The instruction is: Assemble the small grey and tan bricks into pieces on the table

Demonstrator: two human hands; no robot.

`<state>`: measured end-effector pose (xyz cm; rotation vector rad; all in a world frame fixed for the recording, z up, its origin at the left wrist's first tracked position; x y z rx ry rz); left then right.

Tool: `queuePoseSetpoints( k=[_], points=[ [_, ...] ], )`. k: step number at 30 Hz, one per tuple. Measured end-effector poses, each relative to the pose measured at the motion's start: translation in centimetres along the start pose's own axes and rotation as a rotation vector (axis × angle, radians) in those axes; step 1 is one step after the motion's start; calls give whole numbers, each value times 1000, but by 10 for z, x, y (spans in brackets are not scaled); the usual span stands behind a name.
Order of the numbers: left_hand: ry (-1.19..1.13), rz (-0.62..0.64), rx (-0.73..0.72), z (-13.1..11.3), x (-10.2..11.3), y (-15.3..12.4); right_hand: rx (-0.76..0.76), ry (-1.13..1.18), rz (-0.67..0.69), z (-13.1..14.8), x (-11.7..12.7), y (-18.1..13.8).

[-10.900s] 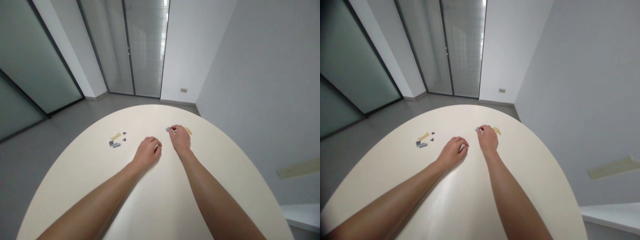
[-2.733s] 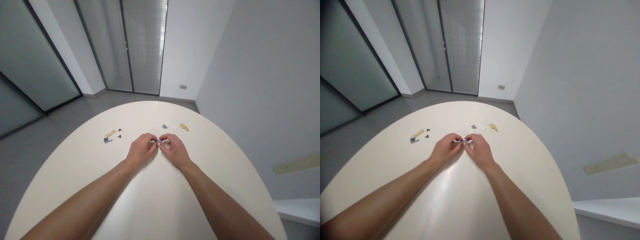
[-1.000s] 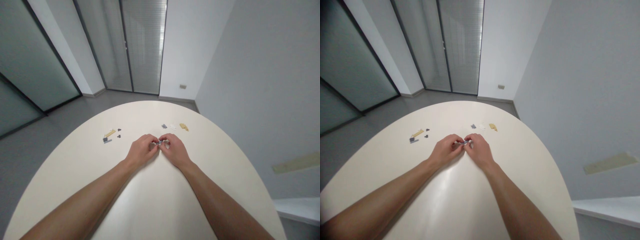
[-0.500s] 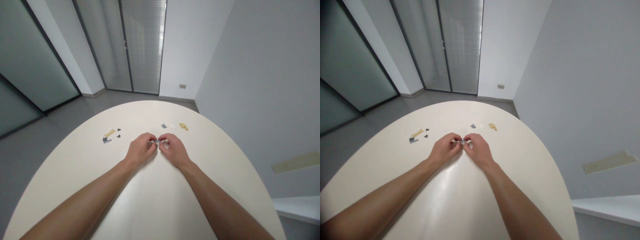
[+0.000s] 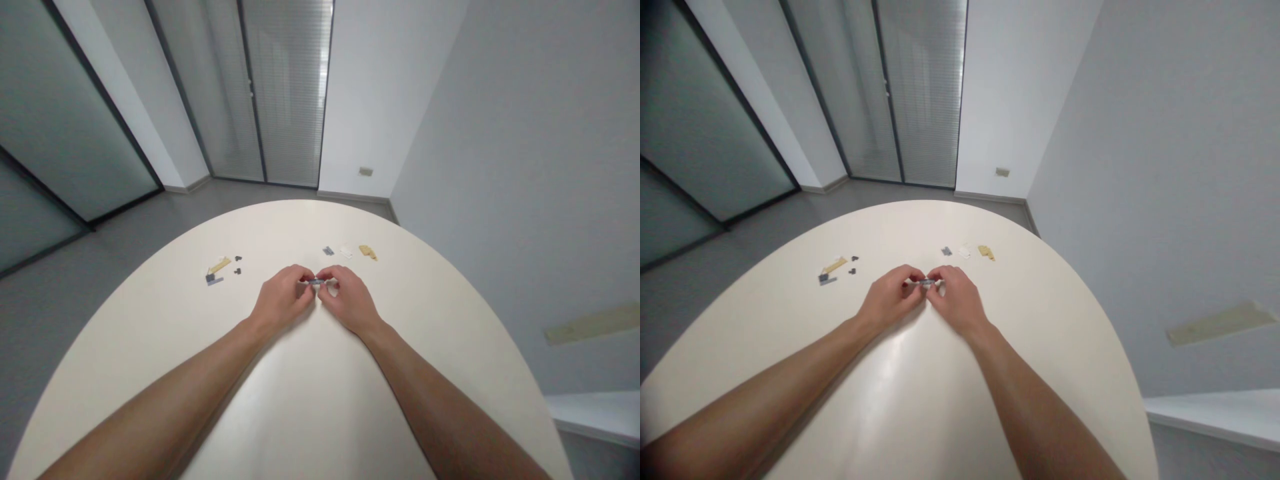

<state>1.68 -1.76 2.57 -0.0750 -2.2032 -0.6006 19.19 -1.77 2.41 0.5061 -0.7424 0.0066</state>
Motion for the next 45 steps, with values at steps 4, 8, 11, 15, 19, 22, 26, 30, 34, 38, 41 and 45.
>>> queuePoseSetpoints(
  k=[4, 8, 11, 15, 19, 22, 26, 30, 34, 38, 41, 45],
  points=[
    [-11, 10, -43, 1, -1, 0, -24, 3, 7, 0, 1, 0],
    [-27, 15, -69, 1, -2, -1, -23, 10, 1, 0, 1, 1],
    [-38, 16, -78, 1, -2, -1, -24, 6, 3, 0, 1, 1],
    [-36, 7, -77, 1, -2, -1, -32, 0, 9, 1, 1, 1],
    [-35, 15, -73, 1, -1, -1, -17, 6, 2, 1, 1, 1],
    [-30, 17, -63, 0, 0, -1, -23, 11, 5, -1, 0, 1],
    [-26, 8, -49, 0, 0, -1, -13, 14, -1, -2, 0, 0],
    [-25, 17, -41, 1, -1, -1, -16, 13, -1, -2, -1, 0],
    [-28, 13, -37, 2, -1, -1, -20, 10, 7, -1, 0, 0],
    [-22, 8, -20, 1, -1, 0, -19, 11, -1, -1, 0, 0],
    [-22, 4, -9, 0, 0, 0, -22, 10, -4, -2, -1, 0],
    [-17, 14, -9, -1, 0, 0, -22, 5, -6, -2, -1, 0]
  ],
)
Point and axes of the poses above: each hand's wrist, its own y-axis towards the middle knuckle, its own x-axis out of the back of the hand, z = x × y, the point moved 1 cm from there along y, towards the middle knuckle, and after that the axes turned 2 degrees about -z, right-handed, at the moved point
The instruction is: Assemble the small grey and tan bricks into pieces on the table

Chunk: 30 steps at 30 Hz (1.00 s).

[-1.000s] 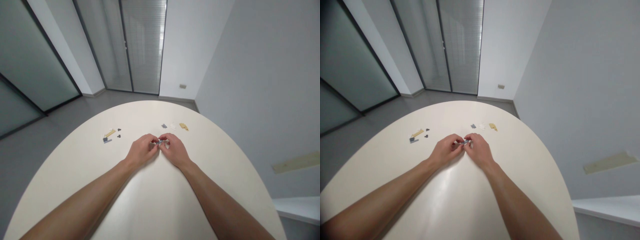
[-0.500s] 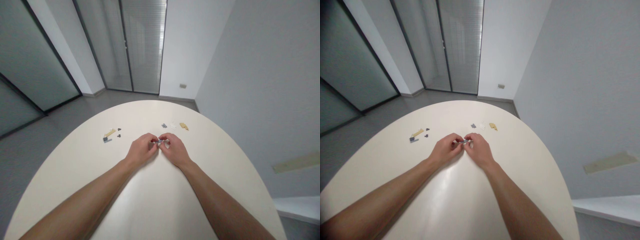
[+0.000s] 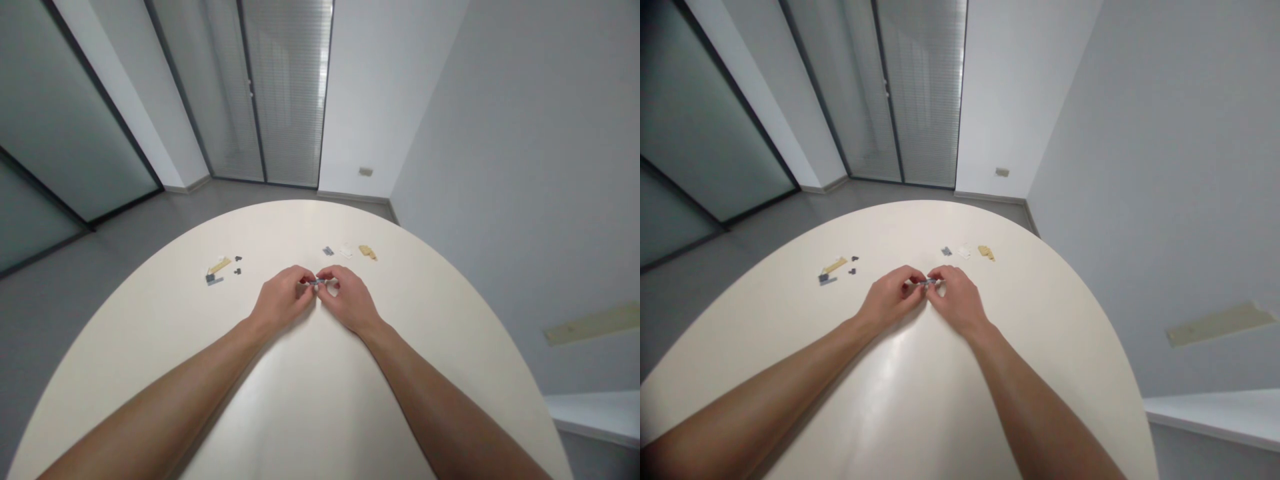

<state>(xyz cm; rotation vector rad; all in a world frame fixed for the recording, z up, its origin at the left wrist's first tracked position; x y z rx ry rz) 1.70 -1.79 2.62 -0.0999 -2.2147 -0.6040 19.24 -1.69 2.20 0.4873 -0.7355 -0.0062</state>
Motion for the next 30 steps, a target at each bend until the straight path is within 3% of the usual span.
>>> queuePoseSetpoints(
  k=[30],
  points=[
    [-39, 41, -42, 1, -1, 0, 8, 11, 6, 0, 0, 0]
  ],
)
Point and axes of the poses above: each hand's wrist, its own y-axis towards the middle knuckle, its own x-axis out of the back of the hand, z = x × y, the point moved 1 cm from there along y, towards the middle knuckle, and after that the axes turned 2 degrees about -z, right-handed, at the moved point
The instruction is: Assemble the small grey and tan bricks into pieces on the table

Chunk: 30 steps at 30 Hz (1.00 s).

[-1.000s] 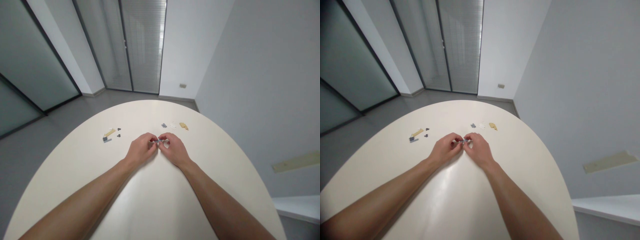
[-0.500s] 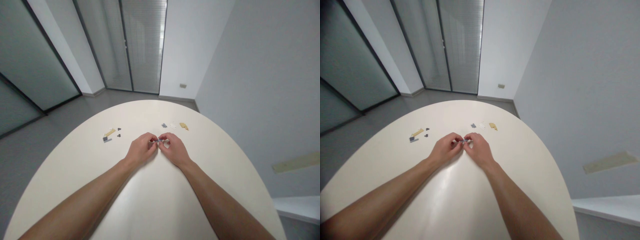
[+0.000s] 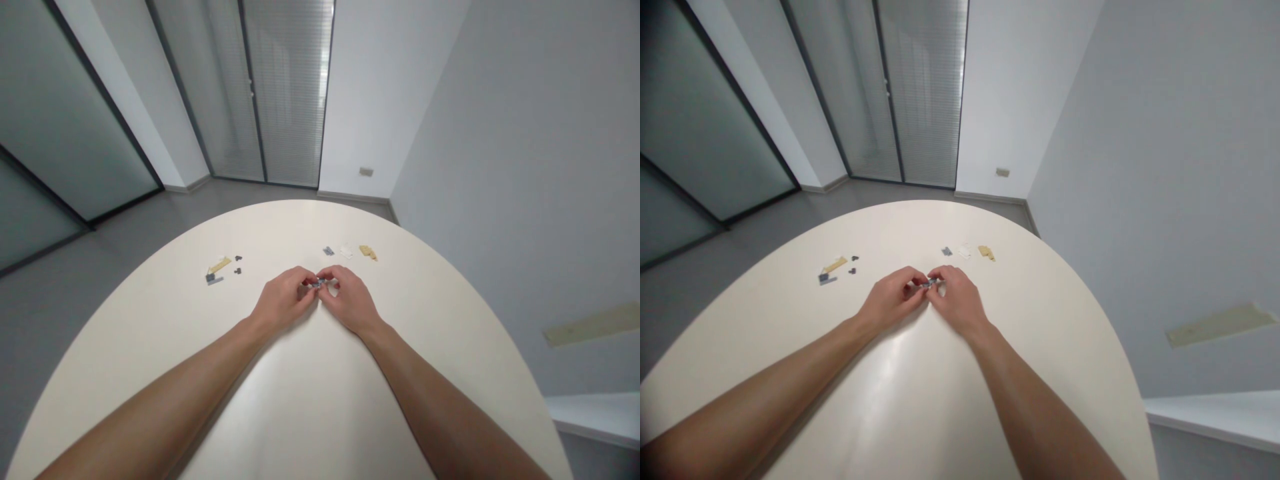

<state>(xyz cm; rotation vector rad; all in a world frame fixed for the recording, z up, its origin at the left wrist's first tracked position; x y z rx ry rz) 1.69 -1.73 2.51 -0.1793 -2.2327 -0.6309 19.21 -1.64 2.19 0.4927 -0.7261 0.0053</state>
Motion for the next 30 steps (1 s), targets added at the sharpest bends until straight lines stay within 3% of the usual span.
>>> queuePoseSetpoints(
  k=[30],
  points=[
    [12, -2, 23, -1, 1, -1, -5, -1, 13, -1, 0, -1]
  ],
)
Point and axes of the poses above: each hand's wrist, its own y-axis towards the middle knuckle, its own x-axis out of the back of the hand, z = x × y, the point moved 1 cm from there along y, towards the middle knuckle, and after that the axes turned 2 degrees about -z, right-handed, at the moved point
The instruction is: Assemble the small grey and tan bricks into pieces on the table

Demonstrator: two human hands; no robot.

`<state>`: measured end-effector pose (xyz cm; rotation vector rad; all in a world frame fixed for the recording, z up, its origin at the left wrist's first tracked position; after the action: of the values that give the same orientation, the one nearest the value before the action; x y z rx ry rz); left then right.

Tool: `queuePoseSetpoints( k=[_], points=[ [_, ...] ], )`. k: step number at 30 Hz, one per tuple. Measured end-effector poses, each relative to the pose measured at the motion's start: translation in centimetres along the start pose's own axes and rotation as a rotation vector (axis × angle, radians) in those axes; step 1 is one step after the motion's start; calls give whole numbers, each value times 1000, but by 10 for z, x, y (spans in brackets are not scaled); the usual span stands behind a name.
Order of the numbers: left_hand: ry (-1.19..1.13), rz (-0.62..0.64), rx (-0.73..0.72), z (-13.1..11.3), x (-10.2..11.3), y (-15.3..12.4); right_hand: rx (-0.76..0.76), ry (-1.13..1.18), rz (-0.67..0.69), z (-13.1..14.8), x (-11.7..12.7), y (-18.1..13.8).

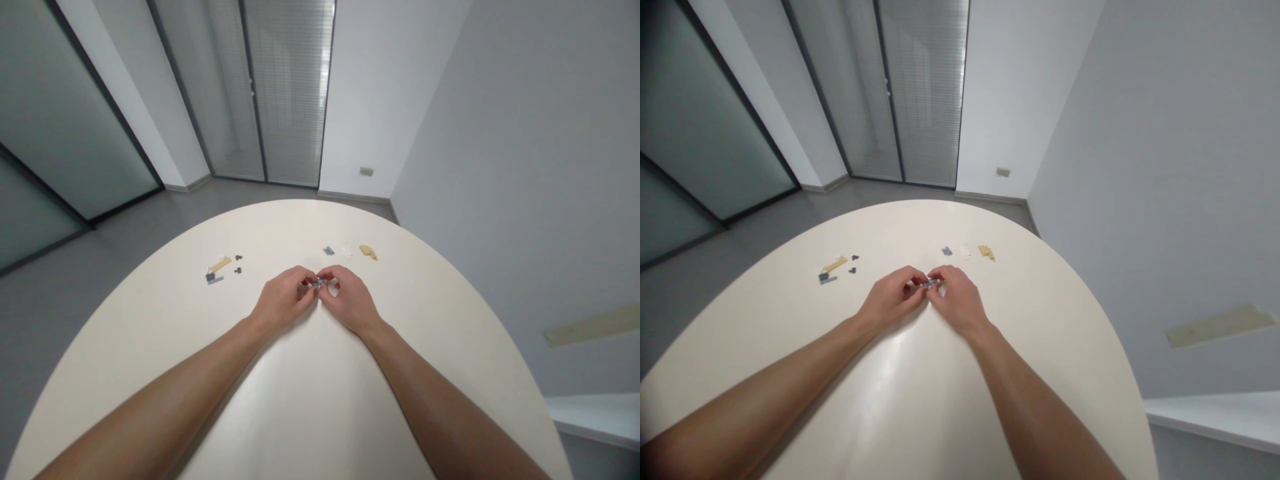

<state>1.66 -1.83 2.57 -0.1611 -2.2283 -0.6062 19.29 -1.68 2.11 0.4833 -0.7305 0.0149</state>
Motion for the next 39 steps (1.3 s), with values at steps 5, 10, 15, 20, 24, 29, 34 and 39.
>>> queuePoseSetpoints(
  k=[5, 10, 15, 20, 24, 29, 34, 39],
  points=[
    [4, -3, 15, -1, 0, 0, 0, 2, -2, 0, 0, 0],
    [27, -10, 26, -1, 0, 0, -3, -2, -9, 1, 1, 0],
    [36, -37, 40, 0, 0, 1, 18, -1, -16, 1, 1, 1],
    [36, -56, 39, -1, 1, 1, 12, -4, -28, 0, 0, 1],
    [16, -72, 21, 0, 0, 1, 6, -9, -20, 0, -1, 1],
    [3, -80, 11, 2, 0, 0, -1, -17, -6, 0, 0, 1],
    [11, -79, 26, 2, 0, 0, 3, -12, -15, 0, 0, 1],
    [31, -94, 44, 2, 0, 0, 25, 28, -28, 0, 1, 0]
  ],
)
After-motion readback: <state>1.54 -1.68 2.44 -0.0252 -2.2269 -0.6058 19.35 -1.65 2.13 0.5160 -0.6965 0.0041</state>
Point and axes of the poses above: each hand's wrist, its own y-axis towards the middle knuckle, its own x-axis out of the back of the hand, z = x × y, the point moved 1 cm from there along y, towards the middle knuckle, and after that the axes turned 2 degrees about -z, right-handed, at the moved point
